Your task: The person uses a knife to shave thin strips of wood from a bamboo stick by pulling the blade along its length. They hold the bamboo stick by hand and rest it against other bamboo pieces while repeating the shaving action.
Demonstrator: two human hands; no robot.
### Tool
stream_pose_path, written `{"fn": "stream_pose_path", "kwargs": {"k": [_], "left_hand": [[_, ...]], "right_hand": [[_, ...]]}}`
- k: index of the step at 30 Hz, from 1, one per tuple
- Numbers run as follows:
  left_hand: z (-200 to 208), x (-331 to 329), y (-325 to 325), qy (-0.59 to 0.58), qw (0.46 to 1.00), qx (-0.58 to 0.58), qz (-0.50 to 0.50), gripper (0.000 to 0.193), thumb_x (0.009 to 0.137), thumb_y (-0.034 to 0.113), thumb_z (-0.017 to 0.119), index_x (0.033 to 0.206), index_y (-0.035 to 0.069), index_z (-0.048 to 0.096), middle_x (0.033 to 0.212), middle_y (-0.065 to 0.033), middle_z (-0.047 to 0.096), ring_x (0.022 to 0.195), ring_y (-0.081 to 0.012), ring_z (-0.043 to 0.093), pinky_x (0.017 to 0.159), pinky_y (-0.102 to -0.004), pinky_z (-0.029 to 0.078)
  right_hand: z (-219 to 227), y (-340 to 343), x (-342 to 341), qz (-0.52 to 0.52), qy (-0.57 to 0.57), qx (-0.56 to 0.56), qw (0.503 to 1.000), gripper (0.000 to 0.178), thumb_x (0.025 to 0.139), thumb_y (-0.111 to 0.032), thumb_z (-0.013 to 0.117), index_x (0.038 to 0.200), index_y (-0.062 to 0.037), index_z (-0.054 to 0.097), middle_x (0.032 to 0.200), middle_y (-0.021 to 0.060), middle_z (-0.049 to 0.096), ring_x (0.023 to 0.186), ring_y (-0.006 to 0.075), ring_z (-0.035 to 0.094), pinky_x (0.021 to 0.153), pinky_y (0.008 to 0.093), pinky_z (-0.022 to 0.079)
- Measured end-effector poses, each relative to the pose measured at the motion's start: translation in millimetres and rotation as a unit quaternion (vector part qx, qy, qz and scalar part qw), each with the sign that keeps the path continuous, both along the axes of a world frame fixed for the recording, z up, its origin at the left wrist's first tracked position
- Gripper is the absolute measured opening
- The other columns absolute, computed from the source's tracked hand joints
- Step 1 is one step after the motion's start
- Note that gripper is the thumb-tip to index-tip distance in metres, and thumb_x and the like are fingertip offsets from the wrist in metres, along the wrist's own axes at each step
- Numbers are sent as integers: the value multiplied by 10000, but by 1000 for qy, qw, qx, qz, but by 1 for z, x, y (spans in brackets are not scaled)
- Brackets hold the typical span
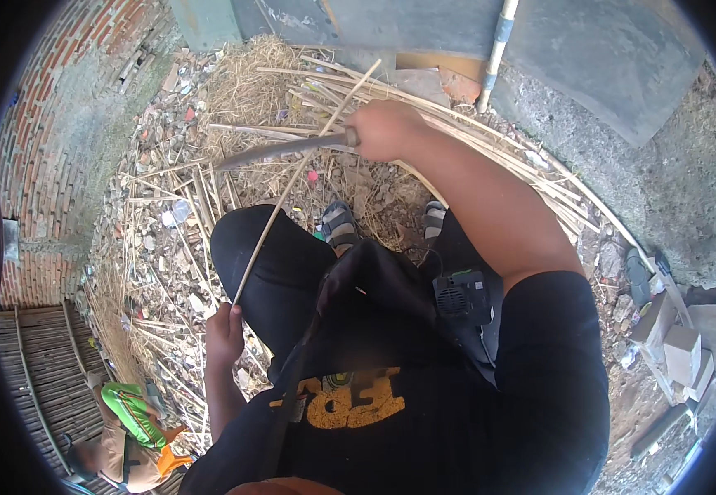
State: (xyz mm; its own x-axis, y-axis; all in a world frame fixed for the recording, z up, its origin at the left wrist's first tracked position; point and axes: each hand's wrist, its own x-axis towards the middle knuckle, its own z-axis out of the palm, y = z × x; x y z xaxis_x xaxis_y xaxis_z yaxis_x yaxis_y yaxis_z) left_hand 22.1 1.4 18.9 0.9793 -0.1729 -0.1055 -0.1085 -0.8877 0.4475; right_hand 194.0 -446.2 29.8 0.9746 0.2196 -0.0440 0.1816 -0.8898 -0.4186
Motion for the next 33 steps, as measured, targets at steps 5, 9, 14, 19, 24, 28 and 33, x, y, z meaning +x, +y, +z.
{"fn": "stream_pose_path", "kwargs": {"k": [5, 9, 14, 19, 24, 28, 33], "left_hand": [[-1, 11, -4, 1, 1000, -22, -12, 437, 1066, 306, 463, 769, -9, 520, 611, -239, 531, 572, -457, 520, 541, -493, 383], [7, 7, 0, 20, 1000, -9, 12, 444, 1066, 310, 461, 764, -10, 523, 614, -246, 538, 581, -462, 533, 543, -501, 386], [-5, 1, -1, -13, 1000, 20, 3, 423, 1062, 311, 466, 774, 6, 524, 635, -251, 556, 604, -478, 555, 550, -526, 392], [7, 7, -3, -7, 1000, 6, -8, 428, 1060, 299, 473, 753, 5, 516, 618, -248, 546, 604, -480, 551, 549, -526, 393], [9, 3, -3, -3, 1000, 13, 0, 422, 1054, 293, 493, 745, 6, 513, 596, -240, 541, 580, -480, 542, 533, -525, 387], [1, 3, -3, -43, 997, 61, -18, 394, 1051, 298, 497, 763, 30, 512, 597, -235, 549, 589, -478, 561, 533, -537, 397], [-6, 5, 0, -55, 997, 53, -14, 401, 1049, 318, 500, 763, 37, 501, 606, -227, 557, 602, -477, 570, 547, -547, 409]], "right_hand": [[-33, -33, 29, -43, 6, 62, 997, 247, 752, -233, 693, 935, -67, 706, 858, 179, 698, 855, 367, 679, 759, 468, 533], [-27, -8, 23, -34, 4, 93, 995, 271, 750, -222, 692, 960, -52, 701, 887, 194, 701, 869, 386, 673, 781, 469, 536], [6, 12, -2, 29, 27, 11, 999, 282, 738, -197, 669, 977, -53, 705, 921, 204, 706, 905, 388, 677, 814, 470, 545], [-23, -39, 32, -94, 7, 3, 996, 302, 774, -200, 638, 1037, -85, 729, 1039, 192, 719, 1006, 372, 674, 894, 465, 534], [-5, -10, 13, -28, 44, 0, 999, 285, 755, -186, 657, 1021, -124, 739, 985, 162, 729, 948, 336, 697, 849, 452, 551], [9, 24, -10, 36, 36, -78, 996, 276, 749, -175, 655, 1009, -139, 741, 943, 129, 732, 925, 317, 705, 812, 456, 556], [-26, -24, 23, -49, 0, 44, 998, 285, 733, -204, 669, 984, -81, 724, 924, 170, 721, 906, 362, 695, 812, 460, 550]]}}
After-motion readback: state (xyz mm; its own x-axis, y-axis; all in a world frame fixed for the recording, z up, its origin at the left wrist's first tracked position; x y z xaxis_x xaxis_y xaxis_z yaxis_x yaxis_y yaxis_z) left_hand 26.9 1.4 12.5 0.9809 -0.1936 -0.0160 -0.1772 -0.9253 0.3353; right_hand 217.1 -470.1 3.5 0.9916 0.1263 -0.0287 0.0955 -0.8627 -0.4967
